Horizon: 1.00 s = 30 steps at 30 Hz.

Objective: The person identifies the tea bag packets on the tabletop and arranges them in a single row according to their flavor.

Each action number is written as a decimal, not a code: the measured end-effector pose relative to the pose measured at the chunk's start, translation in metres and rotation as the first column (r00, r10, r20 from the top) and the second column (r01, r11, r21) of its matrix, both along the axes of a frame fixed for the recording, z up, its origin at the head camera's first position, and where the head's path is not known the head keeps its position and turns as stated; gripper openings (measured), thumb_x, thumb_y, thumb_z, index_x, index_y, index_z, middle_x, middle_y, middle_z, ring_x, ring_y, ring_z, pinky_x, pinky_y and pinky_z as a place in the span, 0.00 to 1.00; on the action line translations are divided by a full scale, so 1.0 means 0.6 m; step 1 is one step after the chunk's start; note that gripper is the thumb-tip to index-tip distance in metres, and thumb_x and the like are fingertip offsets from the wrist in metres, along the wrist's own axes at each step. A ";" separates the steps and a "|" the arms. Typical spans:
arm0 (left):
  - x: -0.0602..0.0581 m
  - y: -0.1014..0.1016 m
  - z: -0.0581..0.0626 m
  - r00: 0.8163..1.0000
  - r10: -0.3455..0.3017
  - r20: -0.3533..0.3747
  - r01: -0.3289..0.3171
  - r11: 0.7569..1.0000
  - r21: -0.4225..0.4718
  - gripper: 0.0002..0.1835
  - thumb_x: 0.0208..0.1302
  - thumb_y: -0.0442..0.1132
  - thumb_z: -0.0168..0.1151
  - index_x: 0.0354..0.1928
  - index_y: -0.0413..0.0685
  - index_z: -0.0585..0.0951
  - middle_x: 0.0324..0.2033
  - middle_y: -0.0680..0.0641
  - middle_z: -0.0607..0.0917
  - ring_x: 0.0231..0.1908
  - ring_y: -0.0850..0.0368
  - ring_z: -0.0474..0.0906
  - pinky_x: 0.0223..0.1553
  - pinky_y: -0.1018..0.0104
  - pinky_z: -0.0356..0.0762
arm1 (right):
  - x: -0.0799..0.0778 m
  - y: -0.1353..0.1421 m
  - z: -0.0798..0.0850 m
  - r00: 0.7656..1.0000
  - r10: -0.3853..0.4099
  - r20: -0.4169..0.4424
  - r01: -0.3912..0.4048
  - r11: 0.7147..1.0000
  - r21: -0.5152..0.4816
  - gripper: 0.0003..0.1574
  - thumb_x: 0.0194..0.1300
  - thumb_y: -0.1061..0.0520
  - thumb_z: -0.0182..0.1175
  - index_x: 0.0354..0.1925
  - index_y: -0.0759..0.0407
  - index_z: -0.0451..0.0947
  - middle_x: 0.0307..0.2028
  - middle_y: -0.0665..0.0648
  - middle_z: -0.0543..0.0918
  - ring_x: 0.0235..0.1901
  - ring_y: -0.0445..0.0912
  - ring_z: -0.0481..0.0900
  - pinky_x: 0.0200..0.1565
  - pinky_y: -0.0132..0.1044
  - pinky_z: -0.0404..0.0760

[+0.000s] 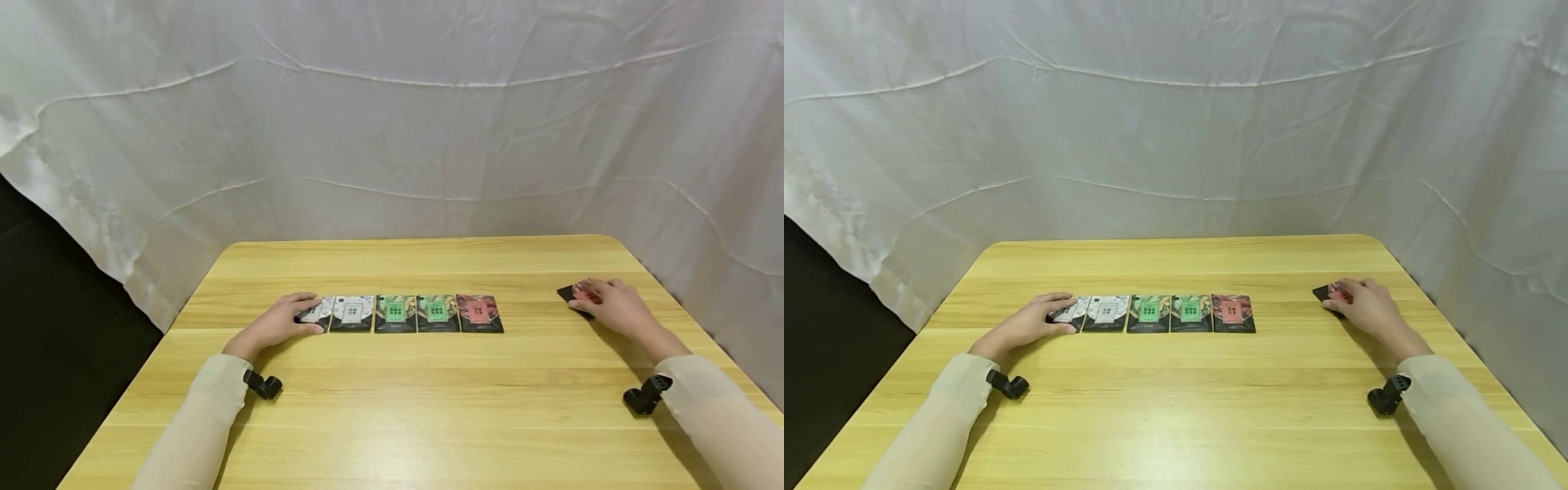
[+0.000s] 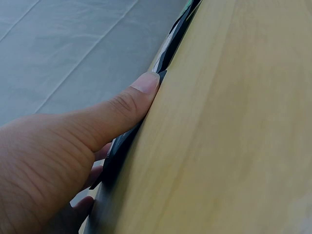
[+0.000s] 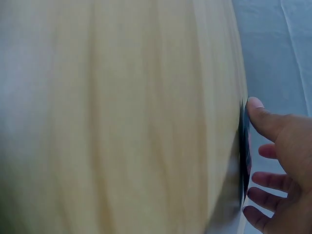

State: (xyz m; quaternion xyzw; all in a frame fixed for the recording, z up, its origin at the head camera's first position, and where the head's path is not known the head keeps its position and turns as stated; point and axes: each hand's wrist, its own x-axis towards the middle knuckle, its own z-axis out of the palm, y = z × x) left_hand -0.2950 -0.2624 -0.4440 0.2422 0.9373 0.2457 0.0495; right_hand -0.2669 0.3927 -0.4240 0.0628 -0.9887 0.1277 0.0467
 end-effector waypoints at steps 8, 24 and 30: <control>0.000 0.002 0.002 1.000 0.006 0.016 -0.006 1.000 -0.004 0.44 0.59 0.61 0.66 0.72 0.46 0.67 0.71 0.39 0.62 0.70 0.36 0.54 0.67 0.37 0.52 | -0.005 0.007 0.004 0.999 -0.004 0.044 0.003 1.000 0.010 0.51 0.68 0.34 0.56 0.67 0.74 0.62 0.55 0.85 0.65 0.52 0.79 0.63 0.50 0.73 0.64; -0.001 0.000 0.000 1.000 -0.005 0.008 0.005 1.000 -0.002 0.43 0.60 0.61 0.66 0.72 0.45 0.67 0.71 0.39 0.63 0.70 0.36 0.54 0.67 0.37 0.53 | -0.025 -0.005 0.013 0.985 0.062 0.159 -0.068 0.997 0.029 0.47 0.74 0.39 0.50 0.67 0.79 0.59 0.61 0.85 0.62 0.58 0.79 0.61 0.56 0.71 0.63; 0.001 0.001 0.002 1.000 -0.007 0.001 0.007 1.000 -0.006 0.43 0.60 0.60 0.66 0.72 0.44 0.67 0.71 0.39 0.63 0.70 0.35 0.54 0.67 0.37 0.53 | -0.028 -0.011 0.011 0.985 0.052 0.162 -0.057 0.998 0.026 0.41 0.76 0.44 0.49 0.66 0.79 0.60 0.60 0.84 0.64 0.57 0.78 0.63 0.55 0.71 0.65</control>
